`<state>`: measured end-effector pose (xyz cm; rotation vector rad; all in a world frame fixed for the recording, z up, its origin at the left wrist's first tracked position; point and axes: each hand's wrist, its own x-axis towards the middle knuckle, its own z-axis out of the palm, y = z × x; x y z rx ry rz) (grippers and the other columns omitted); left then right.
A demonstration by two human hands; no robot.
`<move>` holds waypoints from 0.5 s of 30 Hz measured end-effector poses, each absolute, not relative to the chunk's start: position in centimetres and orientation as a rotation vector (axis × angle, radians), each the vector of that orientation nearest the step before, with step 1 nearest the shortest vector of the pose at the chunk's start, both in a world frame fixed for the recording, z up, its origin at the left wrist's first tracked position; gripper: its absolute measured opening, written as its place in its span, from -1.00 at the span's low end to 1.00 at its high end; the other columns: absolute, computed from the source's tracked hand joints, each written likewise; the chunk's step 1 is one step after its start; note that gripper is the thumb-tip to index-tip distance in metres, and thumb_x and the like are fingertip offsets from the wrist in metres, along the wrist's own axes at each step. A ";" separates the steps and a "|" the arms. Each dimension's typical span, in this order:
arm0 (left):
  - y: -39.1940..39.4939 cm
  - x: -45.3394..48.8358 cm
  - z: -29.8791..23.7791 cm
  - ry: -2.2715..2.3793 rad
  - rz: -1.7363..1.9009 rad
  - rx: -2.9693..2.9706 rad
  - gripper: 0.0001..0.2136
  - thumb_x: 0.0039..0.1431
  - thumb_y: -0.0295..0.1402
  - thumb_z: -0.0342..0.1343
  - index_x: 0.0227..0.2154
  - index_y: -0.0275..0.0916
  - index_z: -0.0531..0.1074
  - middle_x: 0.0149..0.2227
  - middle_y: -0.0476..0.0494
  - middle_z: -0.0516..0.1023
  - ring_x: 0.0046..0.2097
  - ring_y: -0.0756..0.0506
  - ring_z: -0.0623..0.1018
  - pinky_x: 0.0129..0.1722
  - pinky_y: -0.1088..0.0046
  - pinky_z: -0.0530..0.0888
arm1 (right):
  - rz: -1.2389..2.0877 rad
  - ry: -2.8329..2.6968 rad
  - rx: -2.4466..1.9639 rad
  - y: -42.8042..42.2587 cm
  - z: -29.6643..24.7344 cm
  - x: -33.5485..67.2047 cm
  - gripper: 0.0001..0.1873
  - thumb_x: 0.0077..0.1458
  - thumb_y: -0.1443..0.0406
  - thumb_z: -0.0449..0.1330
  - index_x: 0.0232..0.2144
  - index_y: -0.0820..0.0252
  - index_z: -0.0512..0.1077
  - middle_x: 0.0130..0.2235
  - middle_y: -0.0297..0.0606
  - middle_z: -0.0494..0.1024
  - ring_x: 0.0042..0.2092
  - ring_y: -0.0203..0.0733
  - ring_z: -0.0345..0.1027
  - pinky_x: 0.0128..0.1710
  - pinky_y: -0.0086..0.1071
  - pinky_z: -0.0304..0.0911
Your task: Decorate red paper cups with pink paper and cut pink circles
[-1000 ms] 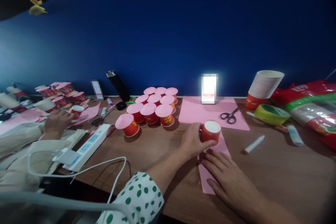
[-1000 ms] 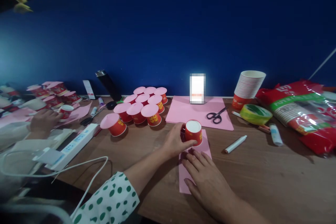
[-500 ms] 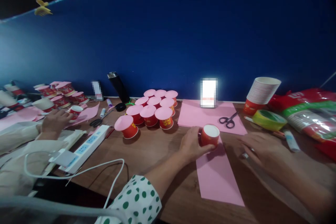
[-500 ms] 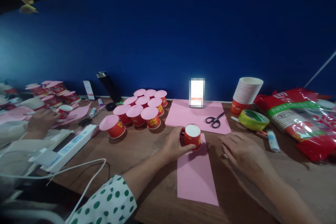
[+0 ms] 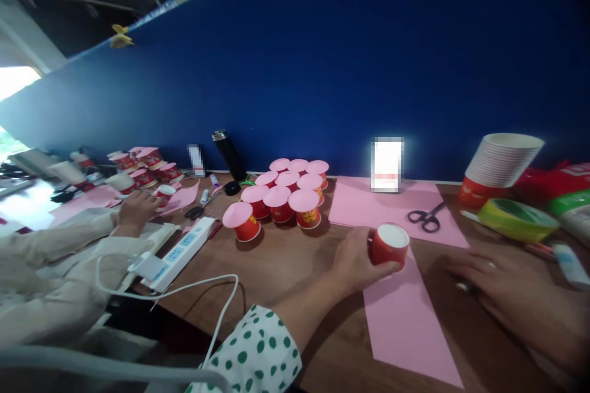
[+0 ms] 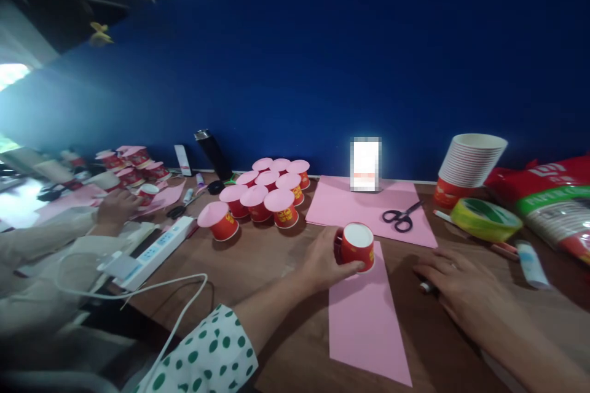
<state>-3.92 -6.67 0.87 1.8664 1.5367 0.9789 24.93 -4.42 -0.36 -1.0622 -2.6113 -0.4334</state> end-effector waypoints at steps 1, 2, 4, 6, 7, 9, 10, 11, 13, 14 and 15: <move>-6.7 -3.9 0.9 1.542 0.974 1.859 -0.40 -0.24 -0.01 0.31 -0.13 -0.18 0.33 -0.17 -0.16 0.49 -0.19 -0.16 0.50 -0.22 0.27 0.46 | -0.419 -2.648 -1.035 -4.2 -0.5 25.2 -0.61 -0.05 0.46 0.09 -0.22 0.03 0.56 -0.13 -0.12 0.59 -0.10 0.10 0.43 -0.17 -0.07 0.30; -6.7 -4.0 0.9 1.550 0.966 1.851 -0.40 -0.25 0.00 0.31 -0.13 -0.18 0.33 -0.17 -0.16 0.49 -0.19 -0.17 0.50 -0.23 0.26 0.46 | -0.411 -2.664 -1.018 -3.9 -0.6 25.3 -0.62 -0.05 0.45 0.10 -0.23 0.03 0.56 -0.14 -0.11 0.59 -0.11 0.10 0.44 -0.16 -0.06 0.30; -6.6 -4.0 0.9 1.564 0.950 1.837 -0.39 -0.26 0.01 0.31 -0.14 -0.18 0.33 -0.17 -0.17 0.50 -0.20 -0.17 0.50 -0.24 0.26 0.46 | -0.402 -2.702 -0.983 -3.6 -0.8 25.5 -0.64 -0.04 0.42 0.12 -0.21 0.01 0.56 -0.14 -0.13 0.60 -0.11 0.09 0.45 -0.15 -0.06 0.31; -6.6 -4.0 0.9 1.562 0.943 1.830 -0.38 -0.27 0.01 0.31 -0.13 -0.17 0.33 -0.17 -0.16 0.50 -0.20 -0.17 0.50 -0.25 0.26 0.47 | -0.425 -2.681 -0.983 -3.6 -0.9 25.4 -0.65 -0.04 0.43 0.12 -0.24 0.02 0.57 -0.18 -0.14 0.61 -0.13 0.07 0.45 -0.15 -0.08 0.31; -6.6 -4.0 0.8 1.556 0.945 1.830 -0.38 -0.27 0.02 0.31 -0.13 -0.17 0.33 -0.16 -0.16 0.50 -0.20 -0.17 0.50 -0.25 0.26 0.47 | -0.441 -2.656 -0.991 -3.6 -0.8 25.3 -0.67 -0.05 0.43 0.12 -0.27 0.03 0.57 -0.21 -0.14 0.61 -0.15 0.06 0.46 -0.17 -0.08 0.31; -6.6 -4.0 0.7 1.546 0.957 1.832 -0.38 -0.26 0.02 0.31 -0.12 -0.16 0.32 -0.16 -0.17 0.49 -0.19 -0.18 0.50 -0.24 0.26 0.47 | -0.459 -2.619 -0.999 -3.6 -0.8 25.2 -0.70 -0.05 0.44 0.12 -0.33 0.04 0.58 -0.25 -0.11 0.61 -0.20 0.04 0.47 -0.19 -0.09 0.29; -6.6 -4.0 0.7 1.540 0.962 1.833 -0.38 -0.26 0.02 0.31 -0.12 -0.16 0.33 -0.15 -0.17 0.49 -0.19 -0.18 0.50 -0.24 0.25 0.47 | -0.459 -2.620 -0.993 -3.6 -0.7 25.1 -0.70 -0.04 0.44 0.12 -0.34 0.04 0.57 -0.26 -0.11 0.61 -0.21 0.03 0.47 -0.20 -0.09 0.29; -6.5 -4.0 0.6 1.539 0.967 1.835 -0.37 -0.26 0.02 0.31 -0.11 -0.16 0.33 -0.15 -0.17 0.49 -0.19 -0.18 0.49 -0.23 0.25 0.47 | -0.453 -2.635 -0.976 -3.6 -0.6 25.1 -0.71 -0.04 0.44 0.12 -0.34 0.03 0.57 -0.27 -0.12 0.61 -0.22 0.02 0.46 -0.21 -0.10 0.28; -6.5 -4.0 0.6 1.540 0.970 1.837 -0.37 -0.28 0.00 0.32 -0.11 -0.16 0.33 -0.14 -0.17 0.48 -0.18 -0.18 0.49 -0.23 0.25 0.47 | -0.446 -2.660 -0.958 -3.7 -0.5 25.1 -0.72 -0.06 0.44 0.15 -0.33 0.01 0.55 -0.28 -0.12 0.60 -0.22 0.02 0.45 -0.22 -0.11 0.26; -6.5 -4.0 0.6 1.542 0.969 1.840 -0.36 -0.28 0.00 0.32 -0.11 -0.16 0.33 -0.14 -0.17 0.48 -0.18 -0.18 0.49 -0.23 0.26 0.47 | -0.449 -2.665 -0.964 -3.8 -0.4 25.0 -0.73 -0.07 0.44 0.16 -0.34 0.01 0.54 -0.29 -0.12 0.60 -0.22 0.02 0.44 -0.23 -0.10 0.25; -6.5 -4.0 0.6 1.543 0.968 1.844 -0.36 -0.28 0.00 0.32 -0.11 -0.16 0.33 -0.14 -0.17 0.48 -0.17 -0.19 0.49 -0.23 0.26 0.47 | -0.457 -2.658 -0.988 -4.0 -0.3 25.0 -0.74 -0.09 0.44 0.17 -0.37 0.02 0.53 -0.29 -0.12 0.59 -0.23 0.04 0.43 -0.23 -0.09 0.24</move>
